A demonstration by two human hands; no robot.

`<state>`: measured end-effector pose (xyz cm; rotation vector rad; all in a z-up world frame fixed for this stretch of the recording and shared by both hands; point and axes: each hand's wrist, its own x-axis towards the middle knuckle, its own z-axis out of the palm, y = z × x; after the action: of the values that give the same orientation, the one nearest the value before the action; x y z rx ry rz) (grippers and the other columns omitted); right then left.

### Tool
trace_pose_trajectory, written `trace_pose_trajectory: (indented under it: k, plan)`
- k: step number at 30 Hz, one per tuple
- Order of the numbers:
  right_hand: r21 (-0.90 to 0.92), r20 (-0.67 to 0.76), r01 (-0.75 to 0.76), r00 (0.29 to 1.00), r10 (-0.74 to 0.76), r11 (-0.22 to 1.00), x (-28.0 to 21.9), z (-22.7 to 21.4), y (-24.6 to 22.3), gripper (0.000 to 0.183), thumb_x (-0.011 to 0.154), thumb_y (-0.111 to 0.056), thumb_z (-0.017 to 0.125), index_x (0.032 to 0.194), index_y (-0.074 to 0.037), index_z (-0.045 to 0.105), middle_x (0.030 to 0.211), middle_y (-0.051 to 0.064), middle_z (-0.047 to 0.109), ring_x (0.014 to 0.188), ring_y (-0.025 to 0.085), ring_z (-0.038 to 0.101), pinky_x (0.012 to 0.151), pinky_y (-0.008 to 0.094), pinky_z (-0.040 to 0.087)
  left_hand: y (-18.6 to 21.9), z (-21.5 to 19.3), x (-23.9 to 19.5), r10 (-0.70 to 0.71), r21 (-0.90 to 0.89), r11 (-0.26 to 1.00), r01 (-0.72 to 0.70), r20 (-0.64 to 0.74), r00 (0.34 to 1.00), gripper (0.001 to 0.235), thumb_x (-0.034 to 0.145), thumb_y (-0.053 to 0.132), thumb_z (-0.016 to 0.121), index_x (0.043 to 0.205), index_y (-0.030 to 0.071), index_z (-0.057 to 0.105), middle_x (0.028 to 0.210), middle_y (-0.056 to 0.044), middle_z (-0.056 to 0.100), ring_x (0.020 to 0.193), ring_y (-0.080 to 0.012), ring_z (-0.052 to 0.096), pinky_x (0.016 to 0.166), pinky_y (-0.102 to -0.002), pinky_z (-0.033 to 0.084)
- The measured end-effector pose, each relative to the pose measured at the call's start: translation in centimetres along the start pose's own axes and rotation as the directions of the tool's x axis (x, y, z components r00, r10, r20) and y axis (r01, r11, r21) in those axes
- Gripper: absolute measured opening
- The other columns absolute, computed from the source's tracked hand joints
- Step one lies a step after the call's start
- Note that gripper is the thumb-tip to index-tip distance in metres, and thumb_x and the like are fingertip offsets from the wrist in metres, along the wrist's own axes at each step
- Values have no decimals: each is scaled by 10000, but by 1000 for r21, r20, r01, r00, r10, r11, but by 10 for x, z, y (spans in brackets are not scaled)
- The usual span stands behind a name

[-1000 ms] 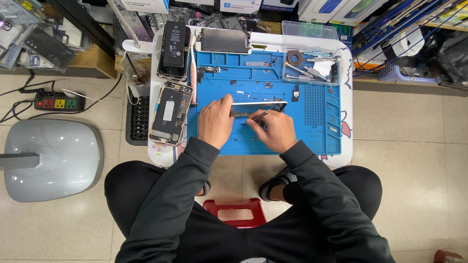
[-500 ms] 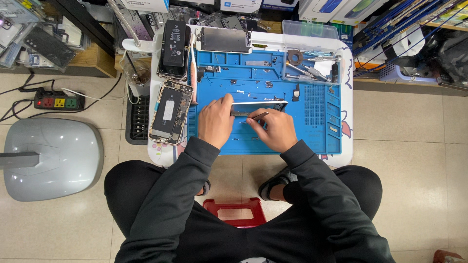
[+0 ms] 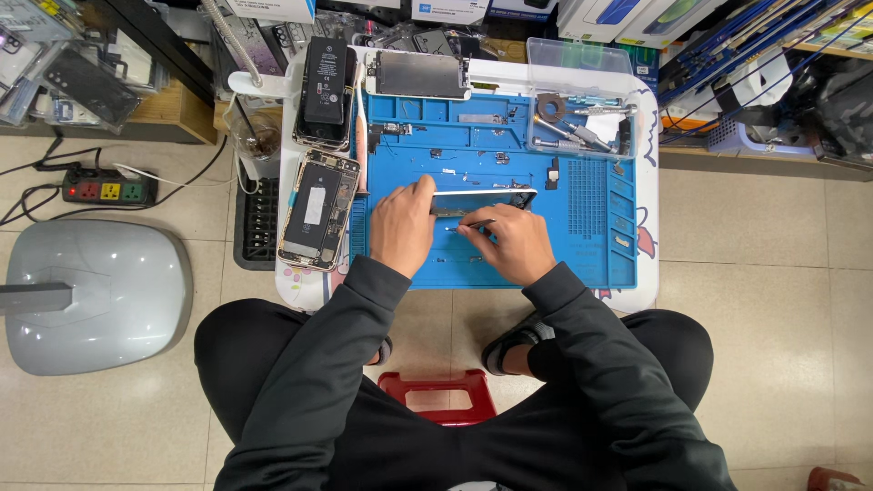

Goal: The person is repairing a smartphone on a blue work mat. They use a screwdriver to remove screws from the phone's frame and place them on the mat. The person also uses tweezers to handle small components and connectors within the phone.

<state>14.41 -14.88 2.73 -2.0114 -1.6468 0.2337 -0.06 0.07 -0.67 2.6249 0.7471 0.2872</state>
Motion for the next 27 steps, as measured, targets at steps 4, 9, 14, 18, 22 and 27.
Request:
trace_pose_trajectory:
  k: [4,9,14,18,22,27]
  plan:
    - [3,-5,-6,1000,6,1000,1,-6,0,47,1009,-180,742,1031,-158,776,813,20,784,714,181,726,587,286,584,1,-2,0,-4,-13,1000,4,9,1000,347,857,57,833,1078,85,567,949,-127,749,926,-333,763,792,-486,621]
    - [74,-89,16,996,-9,997,3,-26,-8,36,1007,-146,749,999,-133,782,790,37,781,705,195,722,589,279,591,2,-4,0,7,-2,1000,-7,-7,1000,354,852,64,844,1074,98,570,928,-107,749,910,-317,770,770,-476,629]
    - [95,-130,-2,991,15,995,1,-53,-15,33,995,-142,768,973,-130,790,771,46,775,696,203,720,587,276,594,2,-2,-1,10,8,1000,-10,-15,1000,349,858,70,840,1071,104,566,923,-102,748,911,-319,770,768,-484,627]
    - [133,-175,35,985,-11,991,7,-83,-18,49,993,-98,767,966,-81,803,755,92,763,680,247,716,592,298,594,2,-5,-2,13,-2,1000,-13,-26,1000,344,849,77,846,1025,108,552,869,-97,727,878,-324,765,755,-484,626]
    - [127,-232,23,973,7,992,18,-100,9,38,1010,-94,773,996,-110,804,777,65,763,674,207,677,560,273,555,2,-6,0,3,-31,1000,-3,-12,1000,336,841,69,851,1012,111,564,860,-92,731,867,-326,768,751,-487,626]
    - [221,-275,29,961,34,975,45,-104,42,29,1024,-58,773,1011,-48,796,785,112,760,708,227,712,609,296,573,3,-10,0,6,-42,999,-7,-25,1000,313,847,60,843,986,105,566,835,-103,726,844,-332,771,739,-493,625]
